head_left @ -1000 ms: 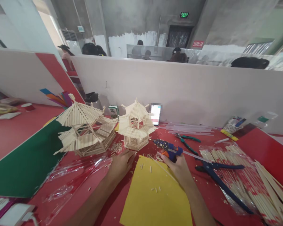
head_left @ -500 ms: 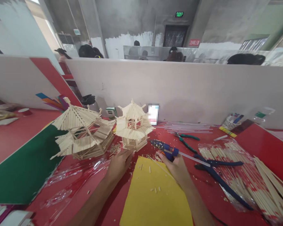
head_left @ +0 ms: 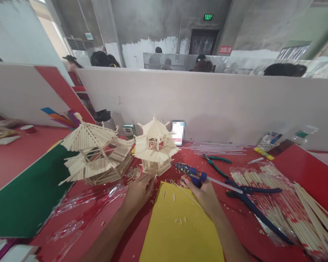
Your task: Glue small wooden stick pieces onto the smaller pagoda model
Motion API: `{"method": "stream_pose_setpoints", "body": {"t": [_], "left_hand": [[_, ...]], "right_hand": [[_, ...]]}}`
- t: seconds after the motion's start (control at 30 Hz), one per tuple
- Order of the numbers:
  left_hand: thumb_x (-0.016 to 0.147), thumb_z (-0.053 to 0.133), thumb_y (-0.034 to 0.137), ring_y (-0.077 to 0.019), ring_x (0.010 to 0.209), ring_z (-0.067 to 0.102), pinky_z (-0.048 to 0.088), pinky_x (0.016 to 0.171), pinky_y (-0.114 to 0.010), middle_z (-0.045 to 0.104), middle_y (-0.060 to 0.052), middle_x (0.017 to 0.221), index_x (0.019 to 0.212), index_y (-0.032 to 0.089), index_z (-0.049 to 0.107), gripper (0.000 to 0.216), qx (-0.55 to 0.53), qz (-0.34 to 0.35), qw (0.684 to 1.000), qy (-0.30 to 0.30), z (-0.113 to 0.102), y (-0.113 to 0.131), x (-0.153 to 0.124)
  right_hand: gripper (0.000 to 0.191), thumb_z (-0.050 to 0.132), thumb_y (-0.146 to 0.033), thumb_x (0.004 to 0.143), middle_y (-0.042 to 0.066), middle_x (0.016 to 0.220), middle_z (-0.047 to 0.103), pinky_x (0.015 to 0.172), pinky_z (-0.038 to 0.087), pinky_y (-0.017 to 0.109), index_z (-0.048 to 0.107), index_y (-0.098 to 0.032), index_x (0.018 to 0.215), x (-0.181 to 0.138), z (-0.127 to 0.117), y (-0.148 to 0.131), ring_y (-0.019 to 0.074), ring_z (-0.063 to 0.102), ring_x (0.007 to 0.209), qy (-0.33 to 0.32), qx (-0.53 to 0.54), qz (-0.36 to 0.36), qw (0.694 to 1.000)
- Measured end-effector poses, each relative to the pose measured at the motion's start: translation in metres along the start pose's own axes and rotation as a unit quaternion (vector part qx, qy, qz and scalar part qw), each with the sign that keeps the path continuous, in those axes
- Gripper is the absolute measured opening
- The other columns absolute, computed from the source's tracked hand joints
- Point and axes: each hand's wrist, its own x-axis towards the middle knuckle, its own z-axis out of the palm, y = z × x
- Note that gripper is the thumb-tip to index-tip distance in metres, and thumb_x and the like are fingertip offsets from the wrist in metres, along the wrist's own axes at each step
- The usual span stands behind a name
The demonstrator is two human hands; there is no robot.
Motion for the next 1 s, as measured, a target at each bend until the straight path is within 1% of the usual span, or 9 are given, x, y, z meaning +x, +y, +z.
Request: {"method": "stream_pose_setpoints", "body": {"t": [0.1, 0.17, 0.27, 0.33, 0.43, 0.6, 0.8, 0.9, 1.0], "left_hand": [[0.098, 0.042, 0.039, -0.0188, 0.080, 0.065, 0.045, 0.071, -0.028, 0.070, -0.004, 0.090, 0.095, 0.022, 0.063, 0.027, -0.030, -0.016, 0.999, -0.008, -0.001, 0.004, -0.001], [0.099, 0.041, 0.040, -0.0177, 0.076, 0.063, 0.044, 0.070, -0.028, 0.069, -0.003, 0.085, 0.090, 0.022, 0.061, 0.028, -0.070, -0.017, 0.997, -0.025, -0.001, 0.007, -0.002], [0.099, 0.041, 0.041, -0.0165, 0.073, 0.061, 0.042, 0.067, -0.027, 0.067, -0.001, 0.081, 0.088, 0.022, 0.059, 0.029, -0.117, -0.020, 0.992, -0.045, -0.001, 0.011, -0.004], [0.099, 0.042, 0.042, -0.0159, 0.072, 0.060, 0.041, 0.067, -0.026, 0.066, -0.001, 0.080, 0.087, 0.022, 0.058, 0.029, -0.131, -0.026, 0.990, -0.051, 0.000, 0.013, -0.005], [0.099, 0.042, 0.042, -0.0154, 0.070, 0.058, 0.040, 0.066, -0.026, 0.064, 0.000, 0.078, 0.085, 0.021, 0.057, 0.029, -0.138, -0.025, 0.989, -0.055, 0.000, 0.015, -0.007], [0.101, 0.038, 0.038, -0.0165, 0.072, 0.057, 0.041, 0.070, -0.027, 0.063, -0.001, 0.078, 0.083, 0.021, 0.057, 0.031, -0.135, 0.008, 0.989, -0.057, -0.003, 0.016, -0.008], [0.099, 0.042, 0.038, -0.0191, 0.083, 0.063, 0.046, 0.076, -0.029, 0.069, -0.005, 0.090, 0.093, 0.022, 0.064, 0.028, -0.146, 0.011, 0.989, -0.032, -0.003, 0.017, -0.008], [0.098, 0.044, 0.039, -0.0183, 0.079, 0.063, 0.047, 0.074, -0.029, 0.069, -0.004, 0.089, 0.095, 0.022, 0.065, 0.027, -0.130, -0.002, 0.991, -0.032, -0.002, 0.016, -0.007], [0.099, 0.042, 0.040, -0.0172, 0.072, 0.061, 0.047, 0.070, -0.029, 0.067, -0.003, 0.083, 0.092, 0.022, 0.062, 0.028, -0.111, -0.007, 0.993, -0.041, -0.003, 0.017, -0.008]], "right_hand": [[0.042, 0.069, -0.052, 0.081, 0.010, 0.099, 0.076, 0.081, 0.054, 0.036, 0.073, -0.016, 0.102, -0.003, 0.001, -0.007, 0.0268, 0.069, 0.092, -0.011, -0.006, 0.008, 1.000], [0.041, 0.066, -0.054, 0.083, 0.007, 0.088, 0.075, 0.072, 0.053, 0.032, 0.073, -0.017, 0.098, -0.005, 0.000, -0.010, 0.0232, 0.068, 0.081, -0.024, -0.027, 0.010, 0.999], [0.042, 0.061, -0.057, 0.086, 0.001, 0.062, 0.065, 0.053, 0.044, 0.025, 0.070, -0.016, 0.086, -0.007, -0.001, -0.007, 0.0158, 0.058, 0.057, -0.038, -0.052, 0.015, 0.998], [0.044, 0.059, -0.058, 0.087, -0.001, 0.054, 0.056, 0.048, 0.039, 0.024, 0.067, -0.015, 0.080, -0.008, -0.001, -0.003, 0.0128, 0.051, 0.049, -0.041, -0.059, 0.019, 0.997], [0.044, 0.058, -0.059, 0.087, -0.003, 0.052, 0.053, 0.049, 0.039, 0.023, 0.064, -0.016, 0.079, -0.007, -0.001, 0.000, 0.0116, 0.050, 0.048, -0.045, -0.068, 0.026, 0.996], [0.044, 0.058, -0.060, 0.086, -0.004, 0.050, 0.050, 0.043, 0.034, 0.021, 0.060, -0.017, 0.075, -0.007, 0.001, 0.000, 0.0101, 0.045, 0.044, -0.059, -0.097, 0.053, 0.992], [0.041, 0.059, -0.057, 0.086, -0.004, 0.053, 0.048, 0.045, 0.033, 0.021, 0.060, -0.017, 0.076, -0.009, 0.002, -0.004, 0.0096, 0.042, 0.048, -0.075, -0.082, 0.048, 0.993], [0.039, 0.061, -0.055, 0.085, -0.004, 0.053, 0.047, 0.045, 0.031, 0.021, 0.061, -0.018, 0.075, -0.009, 0.002, -0.007, 0.0096, 0.038, 0.049, -0.079, -0.071, 0.037, 0.994], [0.036, 0.063, -0.053, 0.084, -0.003, 0.055, 0.053, 0.046, 0.032, 0.022, 0.065, -0.018, 0.076, -0.009, 0.002, -0.010, 0.0107, 0.040, 0.050, -0.073, -0.065, 0.026, 0.995]]}}
